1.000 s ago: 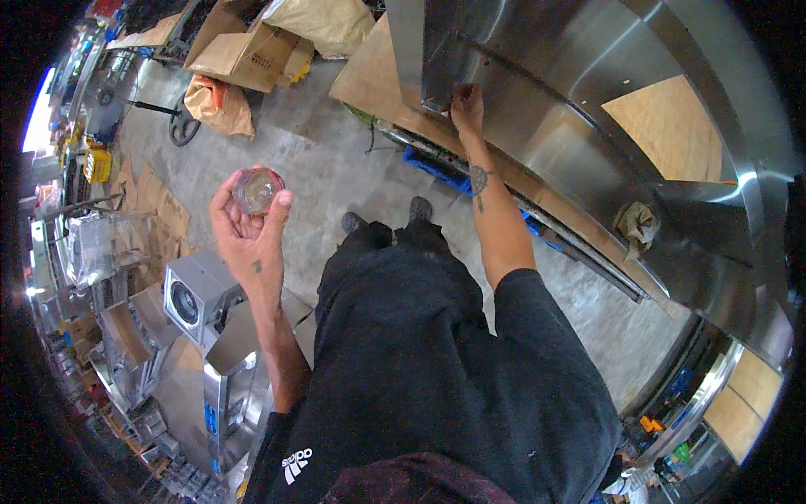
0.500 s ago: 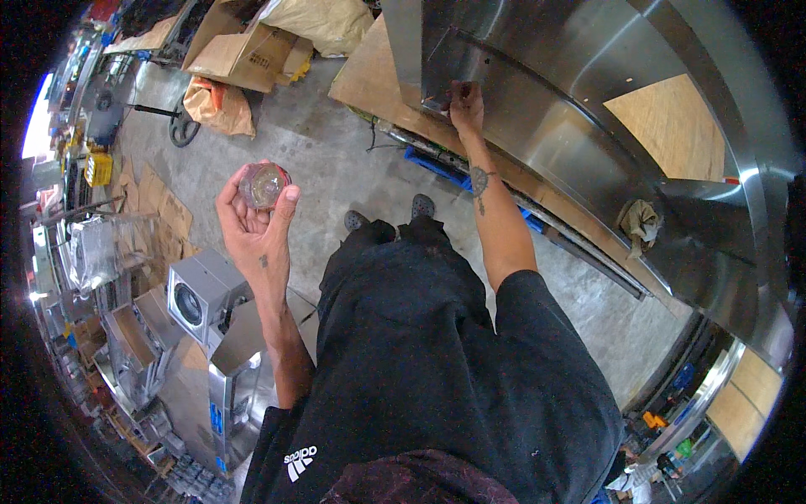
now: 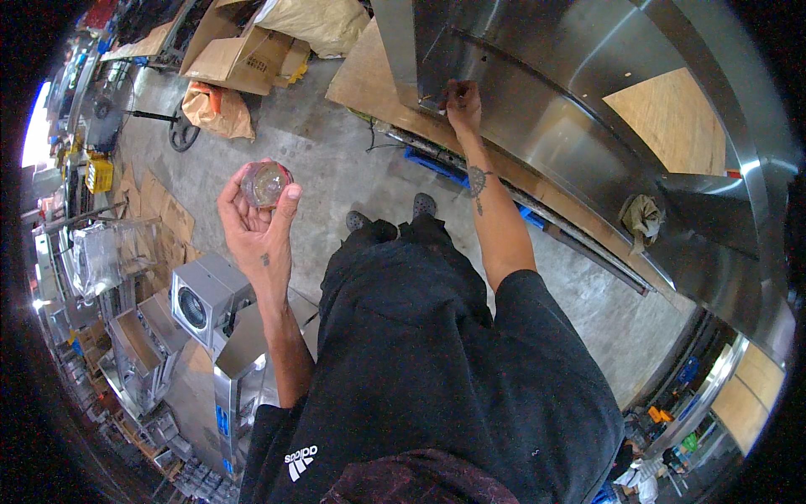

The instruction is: The person wipes a stainless steel kitchen hood with a cloth, then uses a small brush to apply a substance from a jar to the surface of the hood.

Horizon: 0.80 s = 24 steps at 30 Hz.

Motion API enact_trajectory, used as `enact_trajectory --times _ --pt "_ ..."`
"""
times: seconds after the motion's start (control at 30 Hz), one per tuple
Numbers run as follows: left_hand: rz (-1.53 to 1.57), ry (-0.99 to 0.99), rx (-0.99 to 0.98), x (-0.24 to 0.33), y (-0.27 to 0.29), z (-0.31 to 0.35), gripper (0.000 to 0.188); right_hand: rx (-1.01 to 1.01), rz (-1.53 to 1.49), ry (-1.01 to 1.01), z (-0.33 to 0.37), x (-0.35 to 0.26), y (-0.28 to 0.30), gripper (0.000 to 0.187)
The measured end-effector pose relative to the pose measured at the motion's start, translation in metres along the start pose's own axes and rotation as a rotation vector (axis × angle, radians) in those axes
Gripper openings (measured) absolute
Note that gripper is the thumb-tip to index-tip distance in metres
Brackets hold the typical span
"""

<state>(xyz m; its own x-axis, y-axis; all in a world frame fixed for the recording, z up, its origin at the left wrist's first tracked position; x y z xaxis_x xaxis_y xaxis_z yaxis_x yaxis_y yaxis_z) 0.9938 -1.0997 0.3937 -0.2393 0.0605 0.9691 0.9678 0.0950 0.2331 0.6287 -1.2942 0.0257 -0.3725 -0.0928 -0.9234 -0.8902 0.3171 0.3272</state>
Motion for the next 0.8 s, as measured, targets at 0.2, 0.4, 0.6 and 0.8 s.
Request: enact_trajectory --times 0.2,0.4,0.6,0.8 --pt "-0.025 0.023 0.024 0.002 0.0 0.002 0.066 -0.018 -0.097 -0.073 0.006 -0.011 0.002 0.032" --pt "0.002 0.016 0.035 -0.003 0.003 0.008 0.065 -0.113 -0.271 -0.108 0.013 -0.052 -0.002 0.032" --pt "-0.002 -0.011 -0.036 0.003 -0.008 -0.008 0.064 0.02 -0.584 -0.057 -0.004 0.038 -0.004 0.026" --pt "-0.011 -0.021 0.003 -0.002 -0.004 0.003 0.061 -0.061 -0.117 -0.054 0.004 -0.009 -0.008 0.019"
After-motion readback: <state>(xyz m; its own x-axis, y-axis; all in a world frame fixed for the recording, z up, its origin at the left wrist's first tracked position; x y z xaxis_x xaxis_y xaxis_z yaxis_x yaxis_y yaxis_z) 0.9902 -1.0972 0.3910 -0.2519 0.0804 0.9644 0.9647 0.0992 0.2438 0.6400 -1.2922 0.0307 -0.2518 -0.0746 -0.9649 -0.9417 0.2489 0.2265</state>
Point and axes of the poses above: each hand's wrist, its own z-axis away from the middle knuckle, its own y-axis out of the back of the hand, x = y × z, the point moved 9 cm from there along -z, towards the middle knuckle, and after that the axes turned 14 degrees about -x, right-handed, at the moved point
